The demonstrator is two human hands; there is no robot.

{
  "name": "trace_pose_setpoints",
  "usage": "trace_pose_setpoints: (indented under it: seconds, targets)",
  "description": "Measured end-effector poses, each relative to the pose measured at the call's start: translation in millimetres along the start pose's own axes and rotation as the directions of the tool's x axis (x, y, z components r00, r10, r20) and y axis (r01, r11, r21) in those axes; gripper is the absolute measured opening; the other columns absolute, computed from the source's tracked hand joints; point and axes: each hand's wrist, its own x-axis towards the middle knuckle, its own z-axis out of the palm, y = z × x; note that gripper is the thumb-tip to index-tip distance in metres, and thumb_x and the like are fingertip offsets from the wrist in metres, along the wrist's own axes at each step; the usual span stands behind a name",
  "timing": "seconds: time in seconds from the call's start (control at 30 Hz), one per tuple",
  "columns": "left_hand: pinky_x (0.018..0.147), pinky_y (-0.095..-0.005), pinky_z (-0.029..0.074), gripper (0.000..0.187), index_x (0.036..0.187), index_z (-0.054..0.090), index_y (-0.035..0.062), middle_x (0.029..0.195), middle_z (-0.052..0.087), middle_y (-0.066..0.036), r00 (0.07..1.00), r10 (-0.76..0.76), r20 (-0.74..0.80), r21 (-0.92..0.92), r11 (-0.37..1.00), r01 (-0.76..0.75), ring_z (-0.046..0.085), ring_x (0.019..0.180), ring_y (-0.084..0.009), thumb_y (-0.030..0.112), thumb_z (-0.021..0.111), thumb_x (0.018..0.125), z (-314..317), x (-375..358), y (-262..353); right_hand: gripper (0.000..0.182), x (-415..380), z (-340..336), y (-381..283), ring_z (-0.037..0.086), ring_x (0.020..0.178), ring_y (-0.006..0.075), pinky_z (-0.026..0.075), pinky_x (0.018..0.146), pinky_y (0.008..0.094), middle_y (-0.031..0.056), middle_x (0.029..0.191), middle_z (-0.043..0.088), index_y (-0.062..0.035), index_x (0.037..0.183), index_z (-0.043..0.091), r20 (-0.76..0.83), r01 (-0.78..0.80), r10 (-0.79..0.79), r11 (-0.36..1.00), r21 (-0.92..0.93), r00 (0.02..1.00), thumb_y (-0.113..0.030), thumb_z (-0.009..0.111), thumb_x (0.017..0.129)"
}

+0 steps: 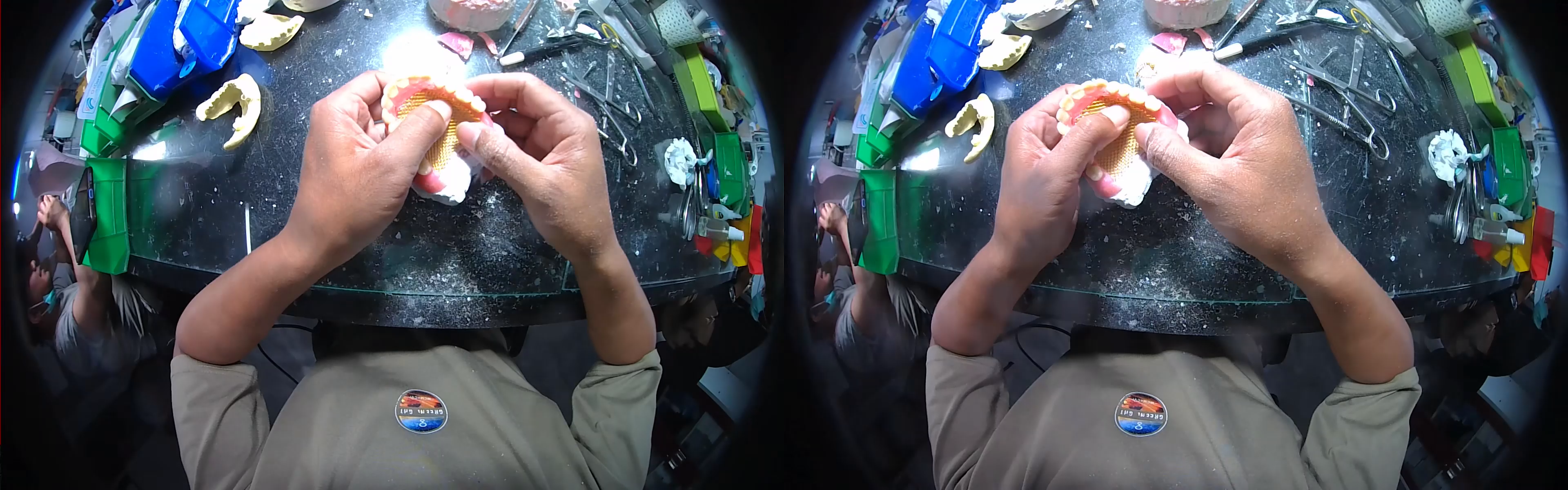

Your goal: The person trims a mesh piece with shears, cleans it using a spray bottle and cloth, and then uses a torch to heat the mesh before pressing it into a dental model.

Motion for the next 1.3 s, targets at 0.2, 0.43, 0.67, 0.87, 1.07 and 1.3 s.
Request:
trace_pose_setpoints:
  seconds: [0.2, 0.43, 0.67, 0.87, 1.07, 1.3]
  targets:
    - [0.06, -0.0189, 0.051, 0.025, 0.107, 0.056, -0.0035, 0.091, 0.065, -0.008, 0.999, -0.028, 0.033, 0.04, 0.999, 0.027, 0.063, 0.075, -0.008, 0.014, 0.058, 0.089, -2, 2, -3, 0.028, 2, -4, 3, 0.061, 0.093, 0.0115, 0.048, 0.084, 0.0239, 0.0102, 0.101, 0.063, 0.0044, 0.115, 0.055, -0.042, 0.095, -0.095, 0.995, 0.019, 0.995, -0.005, 0.059, 0.088]
    - [0.053, -0.021, 0.052, 0.027, 0.109, 0.056, -0.0039, 0.084, 0.066, -0.007, 0.996, -0.046, 0.082, 0.078, 0.996, 0.039, 0.064, 0.067, -0.0093, 0.015, 0.056, 0.091, -1, 1, 5, 0.031, 3, -6, 3, 0.06, 0.094, 0.0107, 0.048, 0.082, 0.0228, 0.0103, 0.102, 0.063, 0.0014, 0.117, 0.052, -0.098, 0.074, -0.07, 0.996, 0.042, 0.993, -0.006, 0.059, 0.087]
    - [0.052, -0.0201, 0.053, 0.023, 0.102, 0.06, -0.0068, 0.078, 0.066, -0.009, 1.0, 0.005, 0.024, 0.015, 1.0, -0.005, 0.063, 0.063, -0.0077, 0.012, 0.055, 0.091, 2, 0, 2, 0.025, 0, -1, 1, 0.06, 0.09, 0.0101, 0.051, 0.078, 0.0227, 0.0107, 0.104, 0.061, -0.0004, 0.109, 0.051, -0.127, 0.156, -0.162, 0.986, -0.058, 0.979, -0.001, 0.06, 0.085]
    - [0.055, -0.0212, 0.055, 0.021, 0.103, 0.056, -0.0069, 0.081, 0.065, -0.009, 0.999, 0.039, 0.017, 0.035, 0.999, -0.04, 0.063, 0.068, -0.0084, 0.01, 0.054, 0.092, 6, -1, -1, 0.022, 1, -4, 6, 0.06, 0.087, 0.0084, 0.052, 0.075, 0.0217, 0.0113, 0.105, 0.061, -0.0011, 0.107, 0.051, -0.142, 0.222, -0.244, 0.962, -0.157, 0.959, 0.0, 0.059, 0.086]
    - [0.058, -0.02, 0.055, 0.02, 0.106, 0.054, -0.0064, 0.084, 0.064, -0.009, 0.995, 0.104, 0.007, 0.033, 0.994, -0.105, 0.063, 0.07, -0.007, 0.007, 0.053, 0.092, 8, 0, -3, 0.026, 2, -4, 11, 0.061, 0.092, 0.0111, 0.052, 0.079, 0.0239, 0.0104, 0.102, 0.062, 0.0005, 0.111, 0.053, -0.18, 0.237, -0.26, 0.962, -0.136, 0.949, -0.002, 0.06, 0.087]
    - [0.059, -0.0176, 0.053, 0.02, 0.107, 0.054, -0.0052, 0.089, 0.063, -0.007, 0.986, 0.162, 0.032, 0.028, 0.986, -0.163, 0.062, 0.071, -0.0048, 0.007, 0.054, 0.091, 5, 0, -5, 0.024, -1, -2, 1, 0.061, 0.094, 0.0114, 0.05, 0.083, 0.0249, 0.0091, 0.098, 0.064, 0.0011, 0.108, 0.058, -0.166, 0.131, -0.126, 0.991, 0.014, 0.978, -0.009, 0.062, 0.087]
